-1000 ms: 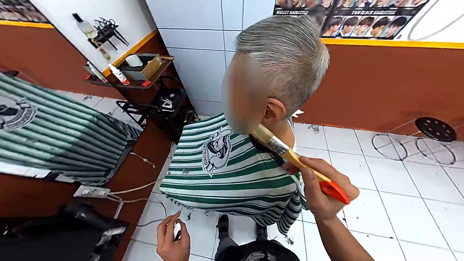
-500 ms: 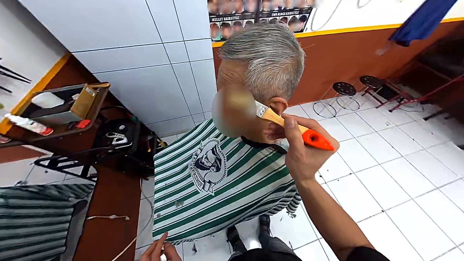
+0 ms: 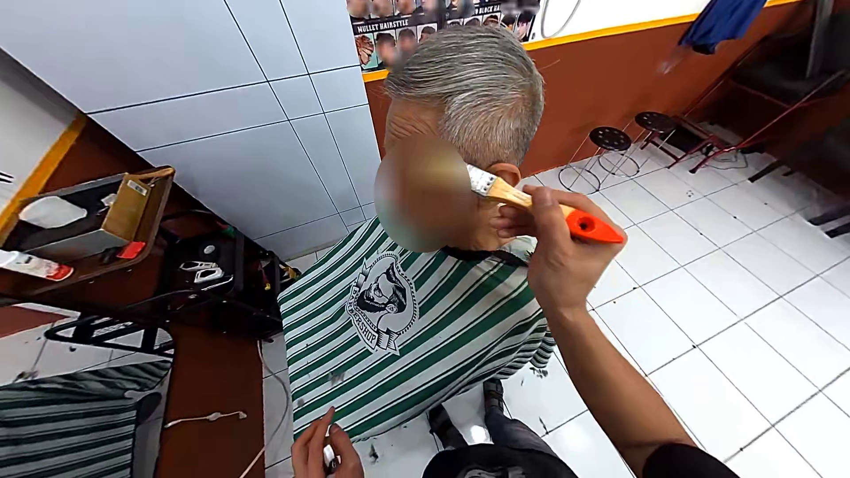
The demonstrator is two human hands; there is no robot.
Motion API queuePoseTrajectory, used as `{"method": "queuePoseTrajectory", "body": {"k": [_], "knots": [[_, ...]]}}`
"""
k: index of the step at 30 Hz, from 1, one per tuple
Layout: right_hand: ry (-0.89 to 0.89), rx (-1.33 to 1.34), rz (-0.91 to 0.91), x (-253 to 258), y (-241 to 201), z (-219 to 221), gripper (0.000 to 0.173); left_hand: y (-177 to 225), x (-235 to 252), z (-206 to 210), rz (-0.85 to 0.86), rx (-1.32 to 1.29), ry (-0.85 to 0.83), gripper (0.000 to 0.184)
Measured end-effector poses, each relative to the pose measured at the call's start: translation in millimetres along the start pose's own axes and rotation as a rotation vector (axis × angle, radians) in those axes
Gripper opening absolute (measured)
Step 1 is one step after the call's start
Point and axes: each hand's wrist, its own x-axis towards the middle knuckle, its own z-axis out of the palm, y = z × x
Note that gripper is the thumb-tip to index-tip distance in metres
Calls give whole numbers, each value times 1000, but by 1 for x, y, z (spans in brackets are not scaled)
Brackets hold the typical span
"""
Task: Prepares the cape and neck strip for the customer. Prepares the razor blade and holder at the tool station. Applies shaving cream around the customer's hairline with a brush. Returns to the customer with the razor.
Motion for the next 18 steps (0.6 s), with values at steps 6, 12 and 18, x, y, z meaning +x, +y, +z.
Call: {"method": "queuePoseTrajectory", "body": {"k": [6, 12, 18], "knots": [[135, 2, 73, -43, 12, -35, 13, -5, -6, -2, -11, -9, -46, 24], [78, 20, 35, -33, 11, -28, 15, -4, 0, 1, 25, -33, -81, 24], [89, 21, 53, -54, 23, -41, 16, -5, 1, -1, 21, -24, -96, 23]]}}
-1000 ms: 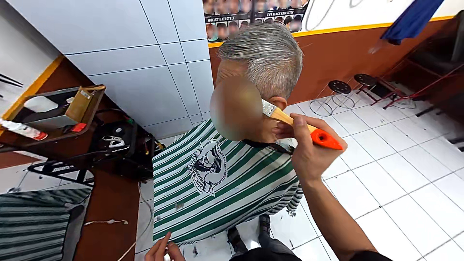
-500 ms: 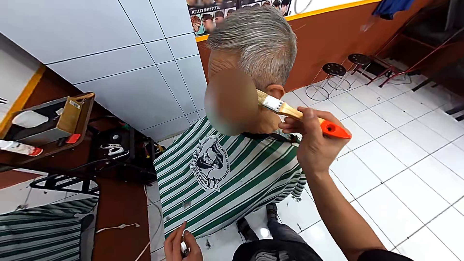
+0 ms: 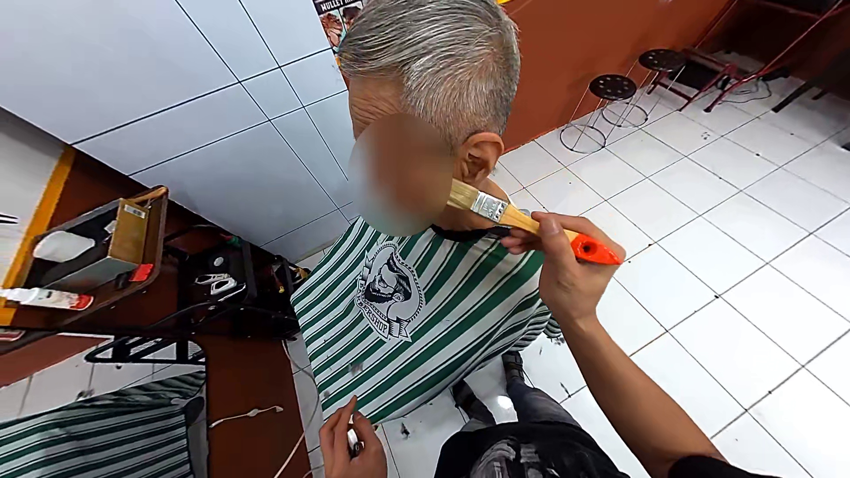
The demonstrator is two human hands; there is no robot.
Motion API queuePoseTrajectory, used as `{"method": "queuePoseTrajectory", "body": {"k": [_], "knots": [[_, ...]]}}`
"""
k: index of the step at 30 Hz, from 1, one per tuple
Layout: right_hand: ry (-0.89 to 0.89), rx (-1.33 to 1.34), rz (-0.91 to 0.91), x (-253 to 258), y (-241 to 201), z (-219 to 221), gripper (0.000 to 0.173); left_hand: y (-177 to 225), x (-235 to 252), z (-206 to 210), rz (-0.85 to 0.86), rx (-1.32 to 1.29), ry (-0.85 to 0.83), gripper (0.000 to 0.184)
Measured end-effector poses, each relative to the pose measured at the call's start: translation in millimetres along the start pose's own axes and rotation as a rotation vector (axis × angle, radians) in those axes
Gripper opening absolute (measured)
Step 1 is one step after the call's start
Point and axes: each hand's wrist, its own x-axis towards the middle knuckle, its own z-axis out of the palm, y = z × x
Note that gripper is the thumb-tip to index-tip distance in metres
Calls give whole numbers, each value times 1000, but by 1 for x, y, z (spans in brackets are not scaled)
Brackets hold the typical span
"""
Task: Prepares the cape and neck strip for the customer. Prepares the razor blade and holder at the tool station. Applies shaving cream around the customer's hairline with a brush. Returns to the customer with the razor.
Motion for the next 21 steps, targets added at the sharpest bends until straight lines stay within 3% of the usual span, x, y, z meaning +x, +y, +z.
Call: {"method": "queuePoseTrajectory", "body": {"k": [7, 12, 17, 21], "knots": [[-26, -17, -2, -16, 13, -8, 18, 3, 0, -3, 20, -16, -7, 24], [-47, -52, -161, 5, -1, -2, 19, 1, -2, -2, 46, -23, -13, 24], [-33, -129, -117, -24, 20, -10, 20, 5, 0, -3, 34, -17, -22, 24], [-36, -160, -206, -14, 6, -9, 18, 6, -2, 0, 40, -40, -13, 24]]}}
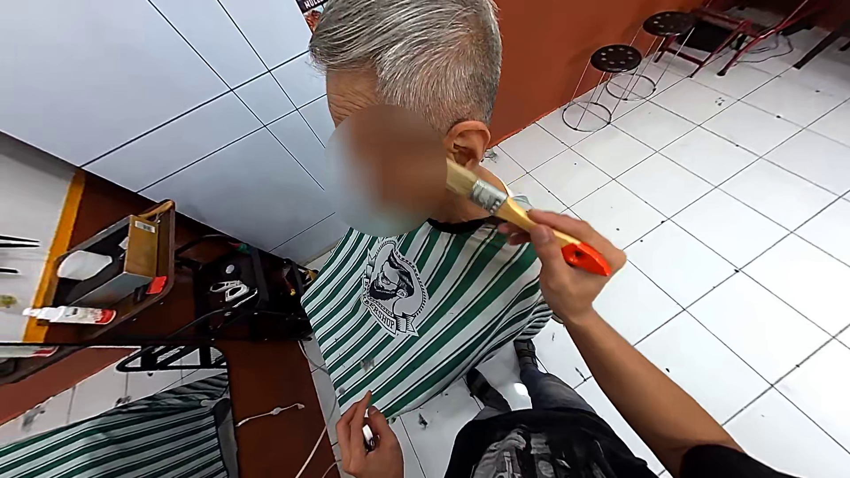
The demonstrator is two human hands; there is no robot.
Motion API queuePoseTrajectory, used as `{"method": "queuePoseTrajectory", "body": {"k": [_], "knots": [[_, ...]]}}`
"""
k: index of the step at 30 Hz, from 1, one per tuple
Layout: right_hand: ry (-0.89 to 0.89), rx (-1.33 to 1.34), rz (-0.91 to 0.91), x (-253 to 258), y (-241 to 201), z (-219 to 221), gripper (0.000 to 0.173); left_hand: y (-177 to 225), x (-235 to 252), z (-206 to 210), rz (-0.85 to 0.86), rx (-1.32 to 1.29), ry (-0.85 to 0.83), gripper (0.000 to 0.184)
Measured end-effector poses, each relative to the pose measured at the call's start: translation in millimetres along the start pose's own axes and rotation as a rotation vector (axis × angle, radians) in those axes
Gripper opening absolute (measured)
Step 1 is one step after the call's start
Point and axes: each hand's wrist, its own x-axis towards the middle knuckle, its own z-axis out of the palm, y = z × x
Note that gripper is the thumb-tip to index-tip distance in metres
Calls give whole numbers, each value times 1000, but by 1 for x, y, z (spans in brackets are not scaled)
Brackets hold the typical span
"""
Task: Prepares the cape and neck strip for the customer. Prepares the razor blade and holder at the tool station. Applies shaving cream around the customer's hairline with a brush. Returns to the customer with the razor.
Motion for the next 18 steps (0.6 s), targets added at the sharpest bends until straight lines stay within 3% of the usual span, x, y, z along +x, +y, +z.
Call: {"method": "queuePoseTrajectory", "body": {"k": [9, 13, 18], "knots": [[20, -11, -30, -2, -1, 8, 17, 42, 41, 25, 184, -224, 33, 24], [34, -71, -93, 16, -2, 12, 19, 89, 87, 35, 330, -395, 3, 21], [17, -46, 68, -25, -16, -16, 19, 165, 154, 48, 555, -465, -76, 23]]}}
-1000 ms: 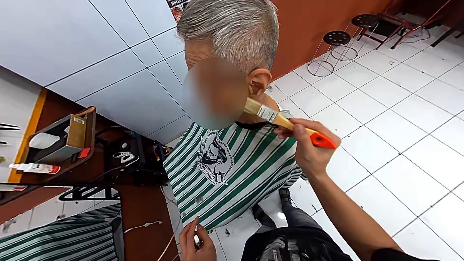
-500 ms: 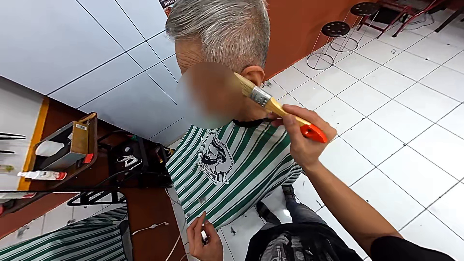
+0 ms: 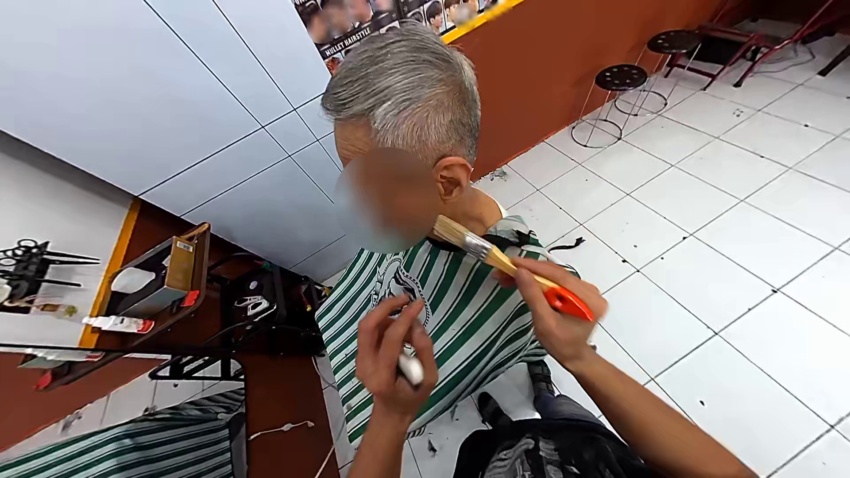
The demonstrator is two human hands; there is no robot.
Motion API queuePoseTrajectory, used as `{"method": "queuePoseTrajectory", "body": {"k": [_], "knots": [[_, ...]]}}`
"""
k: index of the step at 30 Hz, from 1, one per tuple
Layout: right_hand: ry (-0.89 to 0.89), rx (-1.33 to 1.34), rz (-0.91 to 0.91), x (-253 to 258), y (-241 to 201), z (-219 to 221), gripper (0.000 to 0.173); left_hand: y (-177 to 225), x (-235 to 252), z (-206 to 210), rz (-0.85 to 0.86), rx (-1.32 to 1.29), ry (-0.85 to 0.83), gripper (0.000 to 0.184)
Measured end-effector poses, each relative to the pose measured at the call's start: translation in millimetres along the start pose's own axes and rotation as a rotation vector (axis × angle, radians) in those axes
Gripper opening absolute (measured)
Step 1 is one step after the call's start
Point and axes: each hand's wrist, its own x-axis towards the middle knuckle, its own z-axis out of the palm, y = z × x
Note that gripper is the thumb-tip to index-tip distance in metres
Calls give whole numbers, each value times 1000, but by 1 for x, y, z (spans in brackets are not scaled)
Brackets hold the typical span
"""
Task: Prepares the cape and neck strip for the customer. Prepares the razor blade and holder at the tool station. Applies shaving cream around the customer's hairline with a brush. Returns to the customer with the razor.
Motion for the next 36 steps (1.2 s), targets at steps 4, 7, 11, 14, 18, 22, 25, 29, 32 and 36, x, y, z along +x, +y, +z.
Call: {"method": "queuePoseTrajectory", "body": {"k": [4, 7, 11, 14, 18, 22, 25, 29, 32, 36], "knots": [[76, -63, -5, 14, -29, -53, 20, 12, 70, 40, 132, 80, -152, 23], [139, -99, -98, 51, -39, -83, 19, 18, 107, 71, 131, 245, -343, 37], [-9, -18, -116, 94, -45, -101, 22, 16, 121, 87, 88, 434, -455, 41], [-206, -14, -125, 119, -45, -99, 22, 9, 108, 84, 91, 471, -428, 39], [-470, -8, -212, 160, -33, -77, 20, 6, 84, 72, 84, 481, -390, 46], [-693, -6, -270, 192, -24, -50, 19, -3, 69, 68, 87, 502, -370, 35], [-779, -14, -261, 205, -19, -40, 19, -7, 66, 67, 99, 503, -358, 34], [-840, -5, -280, 213, -16, -37, 19, -8, 64, 68, 106, 508, -355, 35], [-840, -26, -312, 217, -13, -41, 18, -8, 63, 70, 104, 508, -349, 37], [-811, -60, -317, 220, -8, -60, 18, -9, 64, 70, 106, 516, -353, 40]]}}
